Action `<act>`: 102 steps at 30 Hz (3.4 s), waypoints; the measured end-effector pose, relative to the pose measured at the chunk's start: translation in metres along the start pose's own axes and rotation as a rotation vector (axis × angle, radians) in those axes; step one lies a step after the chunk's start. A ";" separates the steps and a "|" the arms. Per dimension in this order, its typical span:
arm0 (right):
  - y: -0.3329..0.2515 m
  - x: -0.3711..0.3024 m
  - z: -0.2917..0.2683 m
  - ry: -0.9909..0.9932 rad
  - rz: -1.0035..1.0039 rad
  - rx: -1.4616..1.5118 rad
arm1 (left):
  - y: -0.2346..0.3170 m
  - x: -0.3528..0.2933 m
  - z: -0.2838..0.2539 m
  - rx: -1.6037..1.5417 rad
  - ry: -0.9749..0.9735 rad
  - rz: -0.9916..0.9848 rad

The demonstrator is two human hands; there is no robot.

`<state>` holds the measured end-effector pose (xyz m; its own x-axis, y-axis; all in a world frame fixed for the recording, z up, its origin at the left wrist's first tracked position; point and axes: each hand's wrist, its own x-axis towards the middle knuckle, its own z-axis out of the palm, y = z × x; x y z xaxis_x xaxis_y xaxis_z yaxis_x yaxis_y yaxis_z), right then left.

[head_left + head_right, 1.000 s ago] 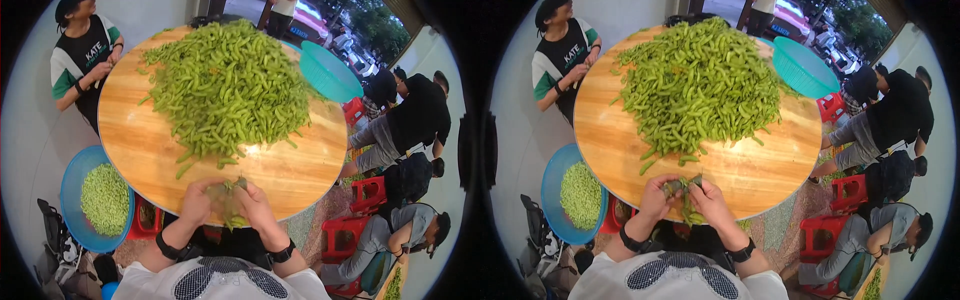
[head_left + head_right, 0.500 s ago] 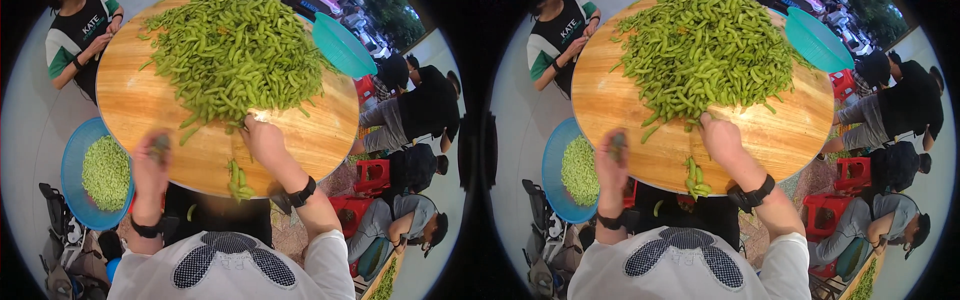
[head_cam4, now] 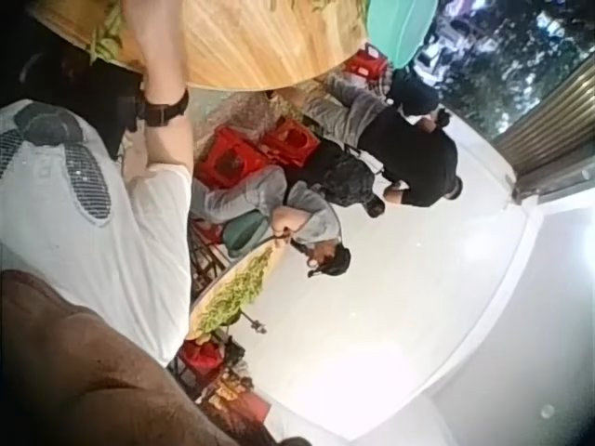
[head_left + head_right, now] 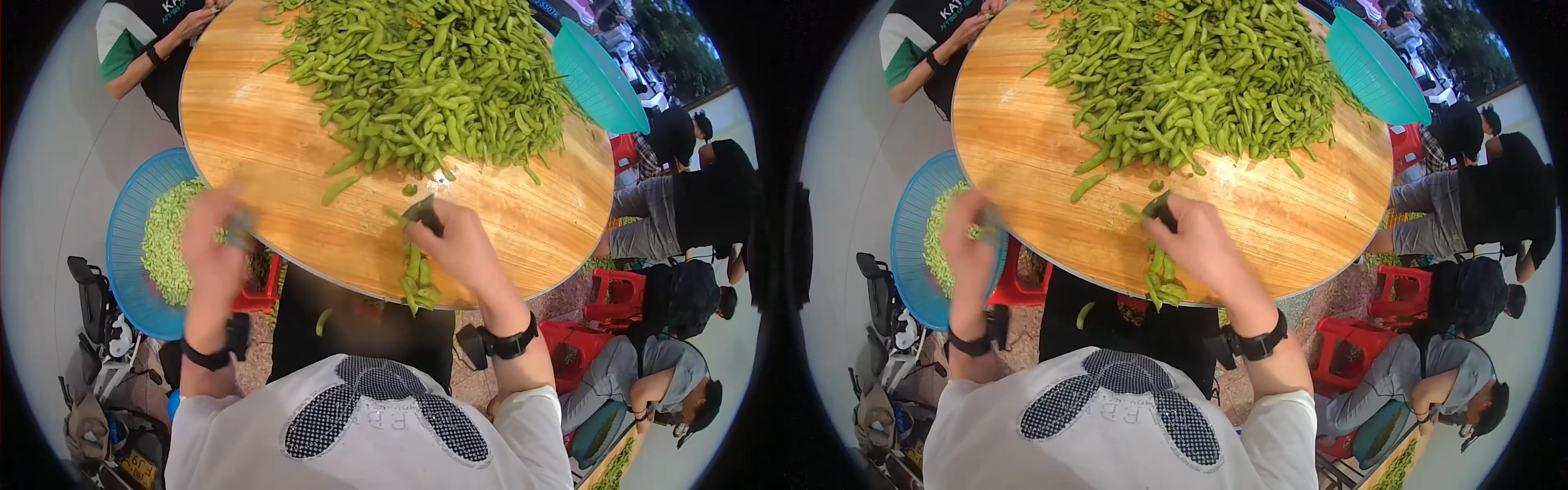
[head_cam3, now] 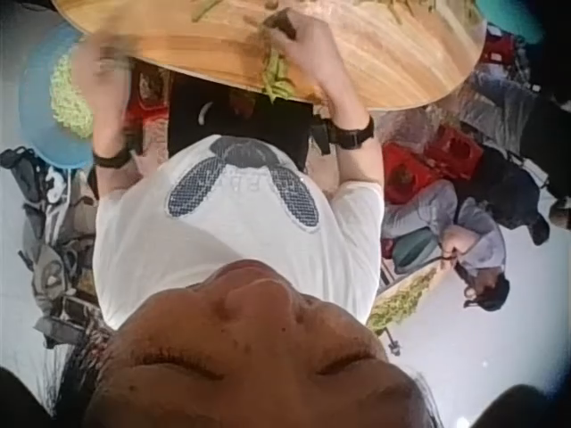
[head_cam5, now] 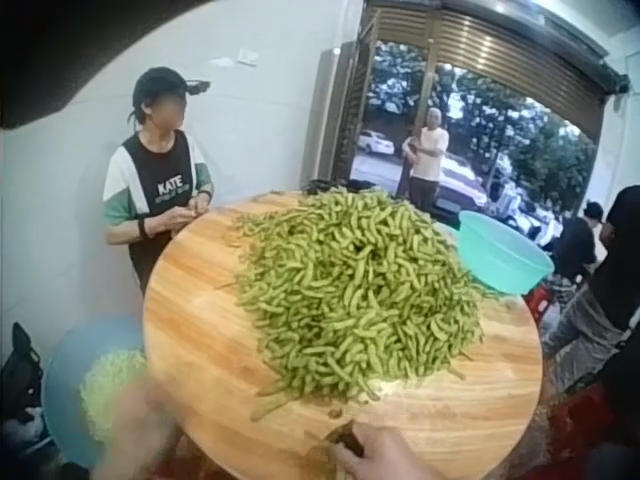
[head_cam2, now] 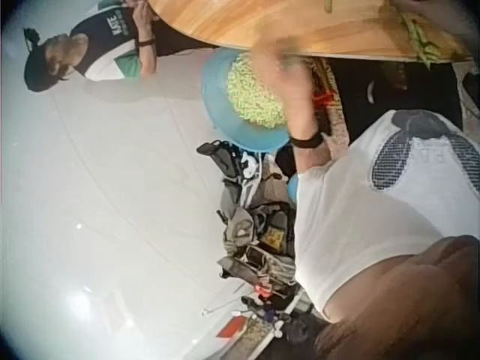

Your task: Peeling edamame pods into a basket at a table with other workers

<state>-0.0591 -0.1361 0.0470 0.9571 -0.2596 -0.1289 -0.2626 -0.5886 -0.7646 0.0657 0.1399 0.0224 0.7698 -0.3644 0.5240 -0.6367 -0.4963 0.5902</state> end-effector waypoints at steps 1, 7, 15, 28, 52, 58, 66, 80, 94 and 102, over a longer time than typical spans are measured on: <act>-0.009 -0.007 0.004 -0.091 0.064 0.169 | 0.025 -0.008 0.011 -0.130 -0.194 0.108; -0.009 -0.034 0.004 -0.169 0.110 0.402 | 0.095 -0.015 0.068 -0.240 -0.329 0.453; -0.003 -0.059 0.013 -0.096 0.099 0.785 | 0.097 -0.012 0.111 -1.536 -0.341 -0.612; -0.004 -0.060 0.024 -0.104 0.312 1.177 | 0.085 -0.020 0.110 -1.715 -0.593 -0.607; 0.005 -0.001 0.007 0.260 -0.098 -0.201 | 0.065 -0.013 0.095 -1.513 -0.489 -0.690; 0.020 0.037 0.008 0.185 -0.182 -0.588 | 0.083 -0.016 0.080 -1.348 -0.756 -0.741; 0.016 0.001 -0.002 -0.082 0.141 0.733 | 0.083 -0.015 0.061 -0.725 -0.895 -0.312; 0.000 -0.035 0.030 0.129 -0.104 0.769 | 0.093 -0.022 0.100 -1.541 -0.543 -0.853; 0.000 -0.045 0.020 0.129 0.080 1.030 | 0.110 -0.024 0.107 -0.698 -0.312 0.063; 0.006 -0.043 0.038 0.177 -0.005 1.221 | 0.104 -0.031 0.122 -1.165 -0.385 -0.381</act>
<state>-0.0976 -0.0992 0.0241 0.9031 -0.4152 -0.1096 0.1187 0.4866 -0.8655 -0.0187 0.0034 -0.0074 0.7499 -0.6525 0.1092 0.1126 0.2885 0.9508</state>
